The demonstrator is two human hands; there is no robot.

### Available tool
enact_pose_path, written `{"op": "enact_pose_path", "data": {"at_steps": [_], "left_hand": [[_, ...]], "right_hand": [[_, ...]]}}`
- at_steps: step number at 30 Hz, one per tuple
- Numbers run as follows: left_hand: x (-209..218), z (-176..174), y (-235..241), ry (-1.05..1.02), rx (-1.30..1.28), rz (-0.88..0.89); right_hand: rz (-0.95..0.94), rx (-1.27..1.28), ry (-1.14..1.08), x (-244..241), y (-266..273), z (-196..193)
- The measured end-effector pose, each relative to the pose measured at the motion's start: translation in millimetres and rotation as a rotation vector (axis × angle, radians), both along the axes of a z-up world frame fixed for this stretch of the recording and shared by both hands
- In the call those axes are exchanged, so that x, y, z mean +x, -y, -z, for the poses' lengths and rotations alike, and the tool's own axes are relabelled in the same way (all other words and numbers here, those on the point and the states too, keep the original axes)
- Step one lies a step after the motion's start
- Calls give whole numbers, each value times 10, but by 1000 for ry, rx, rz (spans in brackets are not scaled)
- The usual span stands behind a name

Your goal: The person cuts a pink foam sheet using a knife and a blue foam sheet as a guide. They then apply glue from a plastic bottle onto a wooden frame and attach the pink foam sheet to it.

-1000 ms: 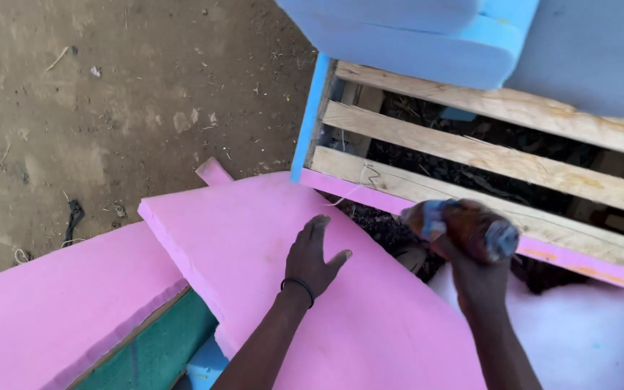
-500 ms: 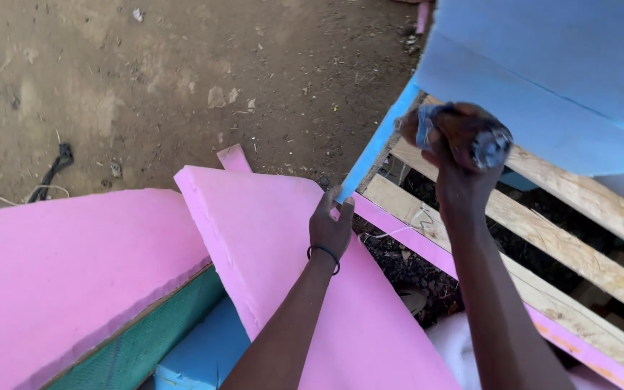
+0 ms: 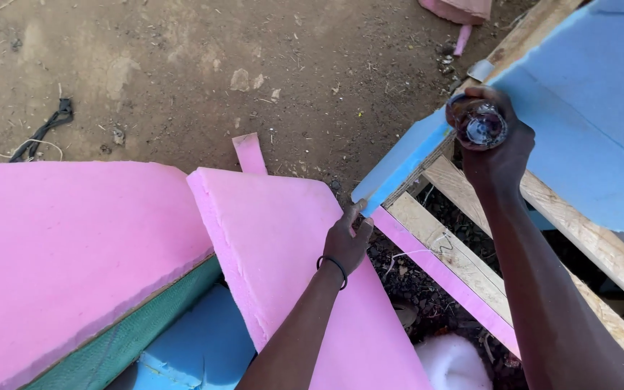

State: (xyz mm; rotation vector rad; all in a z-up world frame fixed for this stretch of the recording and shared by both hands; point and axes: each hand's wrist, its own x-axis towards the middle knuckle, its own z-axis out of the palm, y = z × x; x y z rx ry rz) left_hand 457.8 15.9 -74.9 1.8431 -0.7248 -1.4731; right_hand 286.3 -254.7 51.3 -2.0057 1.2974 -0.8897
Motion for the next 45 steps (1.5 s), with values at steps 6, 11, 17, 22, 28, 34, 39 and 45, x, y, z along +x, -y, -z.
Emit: {"op": "enact_pose_path", "data": {"at_steps": [6, 11, 17, 22, 28, 34, 39, 45], "left_hand": [[33, -56, 19, -45, 9, -9], [-54, 141, 8, -62, 127, -14], [24, 16, -1, -73, 117, -35], [-10, 119, 5, -108, 128, -60], [1, 86, -22, -144, 101, -70], [9, 66, 21, -268, 65, -206], [54, 141, 32, -394, 75, -241], [169, -266, 104, -601, 83, -372]], "right_hand": [[-21, 399, 808, 300, -150, -15], [384, 482, 9, 151, -368, -179], [496, 428, -23, 200, -130, -15], [547, 645, -75, 567, -468, -465], [399, 542, -216, 441, -418, -103], [206, 418, -343, 211, -66, 165], [248, 223, -421, 329, -60, 168], [205, 415, -379, 523, -988, 144]]}}
